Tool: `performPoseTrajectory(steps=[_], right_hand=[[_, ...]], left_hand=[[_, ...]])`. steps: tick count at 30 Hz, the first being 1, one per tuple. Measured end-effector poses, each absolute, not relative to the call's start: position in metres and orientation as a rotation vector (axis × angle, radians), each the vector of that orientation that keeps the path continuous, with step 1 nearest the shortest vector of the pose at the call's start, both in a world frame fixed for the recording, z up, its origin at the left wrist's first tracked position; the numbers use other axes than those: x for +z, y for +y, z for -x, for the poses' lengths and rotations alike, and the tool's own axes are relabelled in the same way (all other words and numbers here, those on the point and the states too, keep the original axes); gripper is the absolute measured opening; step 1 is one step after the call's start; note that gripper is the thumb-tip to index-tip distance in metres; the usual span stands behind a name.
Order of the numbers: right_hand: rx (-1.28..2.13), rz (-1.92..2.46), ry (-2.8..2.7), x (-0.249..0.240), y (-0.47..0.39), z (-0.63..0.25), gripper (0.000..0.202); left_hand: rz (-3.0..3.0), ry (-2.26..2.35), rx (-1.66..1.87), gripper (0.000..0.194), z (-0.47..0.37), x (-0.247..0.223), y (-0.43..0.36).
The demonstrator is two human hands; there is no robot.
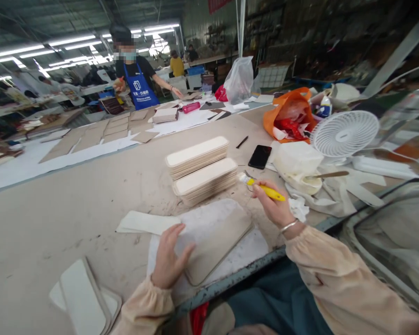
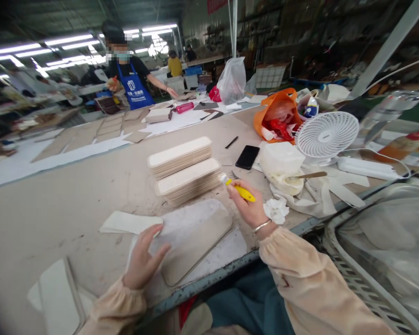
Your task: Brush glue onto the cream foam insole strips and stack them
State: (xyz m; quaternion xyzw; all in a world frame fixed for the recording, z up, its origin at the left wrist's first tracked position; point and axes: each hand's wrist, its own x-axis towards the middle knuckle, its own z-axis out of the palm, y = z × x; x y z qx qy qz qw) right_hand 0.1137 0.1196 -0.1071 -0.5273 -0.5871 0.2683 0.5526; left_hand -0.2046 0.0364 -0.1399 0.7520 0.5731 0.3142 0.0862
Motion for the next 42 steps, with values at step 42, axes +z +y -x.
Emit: performPoseTrajectory(steps=[42], right_hand=[[0.095, 1.210, -2.669, -0.127, 0.012, -0.044, 0.007]], left_hand=[[-2.452, 1.776, 0.674, 0.077, 0.196, -0.187, -0.037]])
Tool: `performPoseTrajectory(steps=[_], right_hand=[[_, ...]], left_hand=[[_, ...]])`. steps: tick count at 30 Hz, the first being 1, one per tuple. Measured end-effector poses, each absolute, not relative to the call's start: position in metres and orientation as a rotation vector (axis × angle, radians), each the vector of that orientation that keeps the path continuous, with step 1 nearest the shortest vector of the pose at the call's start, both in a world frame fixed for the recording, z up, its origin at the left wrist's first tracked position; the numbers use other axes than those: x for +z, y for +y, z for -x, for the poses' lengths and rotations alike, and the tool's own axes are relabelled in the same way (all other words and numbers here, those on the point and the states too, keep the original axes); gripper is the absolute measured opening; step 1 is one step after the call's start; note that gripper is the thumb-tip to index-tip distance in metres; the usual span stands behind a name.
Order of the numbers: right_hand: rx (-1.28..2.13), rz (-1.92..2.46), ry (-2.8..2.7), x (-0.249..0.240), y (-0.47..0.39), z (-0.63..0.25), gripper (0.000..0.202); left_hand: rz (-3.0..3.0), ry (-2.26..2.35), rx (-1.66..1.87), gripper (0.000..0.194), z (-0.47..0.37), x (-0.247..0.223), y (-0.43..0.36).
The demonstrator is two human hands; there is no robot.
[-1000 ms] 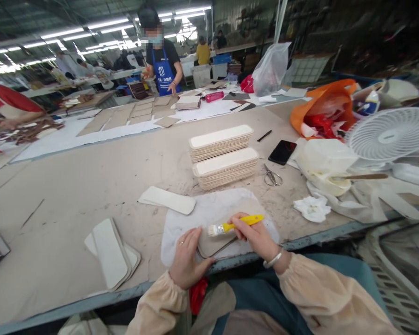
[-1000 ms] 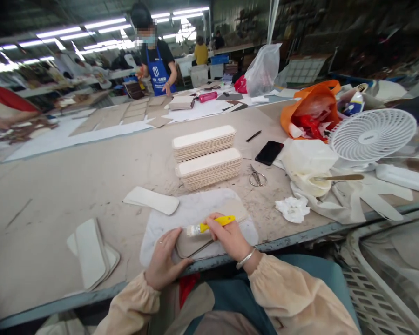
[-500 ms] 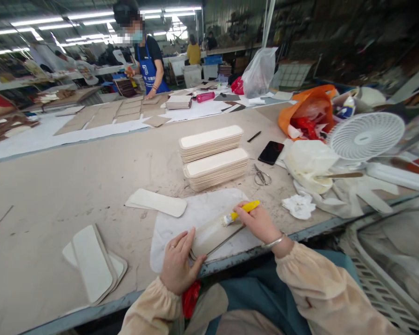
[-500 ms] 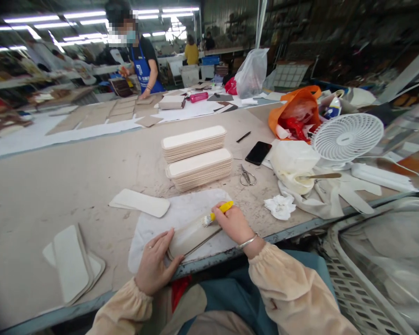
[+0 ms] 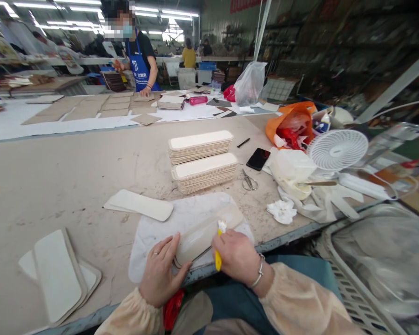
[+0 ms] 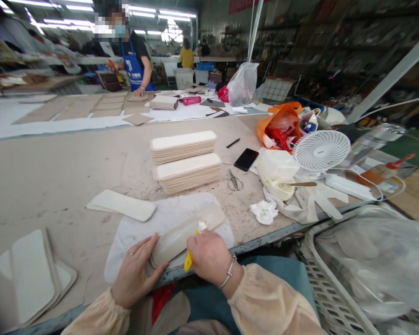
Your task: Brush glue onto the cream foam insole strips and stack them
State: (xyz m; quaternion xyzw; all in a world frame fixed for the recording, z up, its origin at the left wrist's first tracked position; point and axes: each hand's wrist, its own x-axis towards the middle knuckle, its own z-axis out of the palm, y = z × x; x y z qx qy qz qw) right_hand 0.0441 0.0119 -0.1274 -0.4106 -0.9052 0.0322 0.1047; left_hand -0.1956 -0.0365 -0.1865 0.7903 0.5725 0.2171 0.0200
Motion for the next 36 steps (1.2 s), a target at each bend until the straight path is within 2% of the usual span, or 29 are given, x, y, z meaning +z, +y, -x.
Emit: performPoseTrajectory(steps=[3, 6, 9, 11, 13, 18, 25, 27, 30, 33, 36], right_hand=[[0.280, 1.006, -2.702, -0.124, -0.006, -0.020, 0.010], [0.646, 0.925, -2.492, -0.122, -0.010, -0.006, 0.018], [1.076, 1.003, -2.108, -0.127, 0.003, -0.008, 0.023], [1.199, 1.132, -1.874, -0.133, 0.019, -0.022, 0.025], [1.150, 1.289, -1.746, -0.135, 0.036, -0.043, 0.024], [0.719, 1.531, -1.730, -0.125, 0.057, -0.087, 0.025], [0.431, 1.049, -2.380, -0.124, 0.007, -0.021, 0.019], [0.522, 0.891, -2.468, -0.125, -0.006, 0.000, 0.017], [0.836, 0.826, -2.325, -0.127, -0.010, 0.009, 0.018], [1.129, 0.984, -2.042, -0.130, 0.007, -0.009, 0.023], [1.143, 1.259, -1.768, -0.129, 0.030, -0.039, 0.022]], left_hand=[[-2.471, 1.767, 0.672, 0.079, 0.196, -0.188, -0.036], [-2.476, 1.757, 0.666, 0.080, 0.197, -0.189, -0.037], [-2.461, 1.771, 0.657, 0.077, 0.197, -0.187, -0.037], [-2.452, 1.778, 0.658, 0.075, 0.196, -0.185, -0.038], [-2.445, 1.775, 0.658, 0.074, 0.195, -0.184, -0.038], [-2.406, 1.787, 0.663, 0.074, 0.193, -0.181, -0.037], [-2.393, 1.775, 0.664, 0.080, 0.193, -0.183, -0.039], [-2.390, 1.772, 0.657, 0.081, 0.194, -0.185, -0.040], [-2.383, 1.771, 0.640, 0.081, 0.194, -0.185, -0.039], [-2.379, 1.787, 0.644, 0.082, 0.194, -0.184, -0.038], [-2.379, 1.795, 0.646, 0.081, 0.193, -0.182, -0.038]])
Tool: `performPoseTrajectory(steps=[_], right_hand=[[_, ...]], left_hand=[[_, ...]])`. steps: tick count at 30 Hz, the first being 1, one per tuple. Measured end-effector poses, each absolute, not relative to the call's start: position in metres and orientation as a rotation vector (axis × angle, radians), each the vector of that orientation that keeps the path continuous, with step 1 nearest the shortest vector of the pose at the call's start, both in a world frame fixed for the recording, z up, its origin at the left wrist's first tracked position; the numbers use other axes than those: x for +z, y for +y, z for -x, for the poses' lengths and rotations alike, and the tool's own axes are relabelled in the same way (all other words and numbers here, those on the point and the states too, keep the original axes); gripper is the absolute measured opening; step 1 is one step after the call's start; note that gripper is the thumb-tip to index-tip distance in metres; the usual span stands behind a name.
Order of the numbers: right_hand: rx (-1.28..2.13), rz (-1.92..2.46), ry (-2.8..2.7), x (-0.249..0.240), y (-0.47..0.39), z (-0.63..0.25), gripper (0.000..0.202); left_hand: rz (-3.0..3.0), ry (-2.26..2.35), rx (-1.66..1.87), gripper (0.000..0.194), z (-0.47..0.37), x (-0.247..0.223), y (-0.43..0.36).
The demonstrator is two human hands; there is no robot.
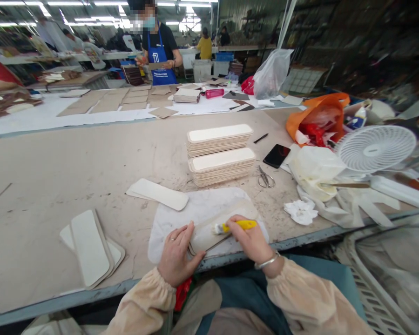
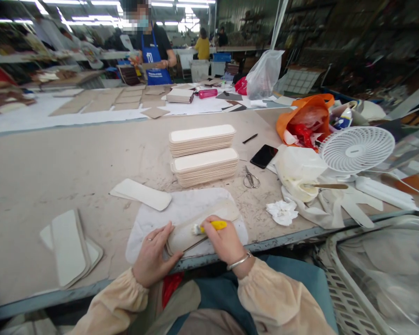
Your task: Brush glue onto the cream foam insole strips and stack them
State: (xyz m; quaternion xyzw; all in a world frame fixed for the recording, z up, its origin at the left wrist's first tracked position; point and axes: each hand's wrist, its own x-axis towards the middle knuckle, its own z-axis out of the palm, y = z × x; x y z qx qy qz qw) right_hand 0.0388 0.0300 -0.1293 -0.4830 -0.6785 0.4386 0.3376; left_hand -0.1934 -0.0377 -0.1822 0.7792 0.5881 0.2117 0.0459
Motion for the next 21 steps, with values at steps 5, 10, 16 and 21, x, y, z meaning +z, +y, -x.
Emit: performPoseTrajectory(steps=[5, 10, 16, 21], right_hand=[[1.259, 1.255, -1.534, -0.122, 0.035, -0.048, 0.024], [1.504, 1.191, -1.676, -0.132, 0.024, -0.029, 0.021], [0.925, 1.554, -1.762, -0.126, 0.058, -0.085, 0.023], [0.360, 1.573, -1.901, -0.115, 0.061, -0.112, 0.025]], left_hand=[[-2.391, 1.788, 0.645, 0.079, 0.193, -0.180, -0.038], [-2.408, 1.791, 0.660, 0.077, 0.193, -0.180, -0.038], [-2.447, 1.768, 0.673, 0.076, 0.194, -0.182, -0.036], [-2.467, 1.776, 0.647, 0.074, 0.195, -0.185, -0.036]])
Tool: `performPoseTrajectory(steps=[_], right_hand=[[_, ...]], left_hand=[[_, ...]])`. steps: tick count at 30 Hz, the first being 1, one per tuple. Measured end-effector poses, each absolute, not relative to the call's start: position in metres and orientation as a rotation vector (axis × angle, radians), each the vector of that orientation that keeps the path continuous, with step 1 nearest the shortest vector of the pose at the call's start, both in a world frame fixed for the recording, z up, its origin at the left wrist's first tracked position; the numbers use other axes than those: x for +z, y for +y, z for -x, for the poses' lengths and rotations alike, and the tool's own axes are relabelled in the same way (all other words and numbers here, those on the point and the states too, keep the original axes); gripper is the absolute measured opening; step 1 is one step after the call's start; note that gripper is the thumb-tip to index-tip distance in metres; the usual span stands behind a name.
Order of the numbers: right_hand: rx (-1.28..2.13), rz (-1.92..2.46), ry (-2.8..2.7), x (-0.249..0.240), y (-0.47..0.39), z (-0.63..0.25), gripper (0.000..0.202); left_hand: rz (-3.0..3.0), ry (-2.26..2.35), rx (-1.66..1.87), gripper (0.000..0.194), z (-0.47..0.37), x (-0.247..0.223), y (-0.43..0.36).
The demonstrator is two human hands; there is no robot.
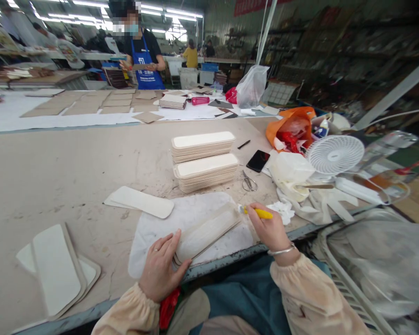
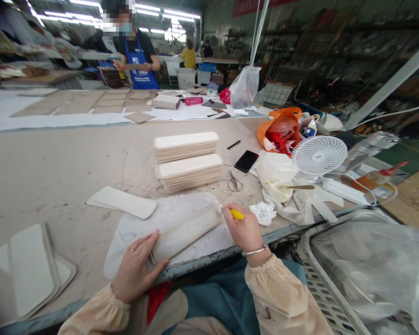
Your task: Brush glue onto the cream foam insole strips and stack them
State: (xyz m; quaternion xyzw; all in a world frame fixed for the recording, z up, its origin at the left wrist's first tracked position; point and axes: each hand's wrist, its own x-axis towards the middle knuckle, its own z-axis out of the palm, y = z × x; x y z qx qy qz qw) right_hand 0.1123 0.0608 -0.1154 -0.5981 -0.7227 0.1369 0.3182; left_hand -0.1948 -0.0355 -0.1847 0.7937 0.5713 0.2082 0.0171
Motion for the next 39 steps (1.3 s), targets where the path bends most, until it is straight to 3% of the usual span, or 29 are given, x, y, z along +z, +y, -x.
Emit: performPoseTrajectory(steps=[7, 13, 20, 27, 33, 35, 39], right_hand=[[-0.017, 1.304, -2.449, -0.133, 0.039, -0.069, 0.014], [0.153, 0.810, -2.614, -0.127, 0.016, -0.039, 0.010], [-0.004, 1.254, -2.417, -0.132, 0.037, -0.060, 0.011], [0.349, 0.778, -2.559, -0.132, 0.000, -0.011, 0.010], [1.029, 1.201, -1.883, -0.128, 0.027, -0.051, 0.022], [1.015, 1.409, -1.701, -0.128, 0.045, -0.076, 0.024], [0.674, 1.578, -1.660, -0.126, 0.065, -0.112, 0.024]], left_hand=[[-2.503, 1.778, 0.663, 0.076, 0.196, -0.186, -0.035], [-2.521, 1.758, 0.686, 0.079, 0.197, -0.187, -0.034], [-2.495, 1.784, 0.679, 0.077, 0.196, -0.186, -0.036], [-2.495, 1.780, 0.652, 0.078, 0.196, -0.187, -0.037], [-2.506, 1.780, 0.658, 0.081, 0.196, -0.186, -0.036], [-2.513, 1.780, 0.674, 0.080, 0.196, -0.187, -0.035], [-2.501, 1.780, 0.668, 0.077, 0.196, -0.186, -0.035]])
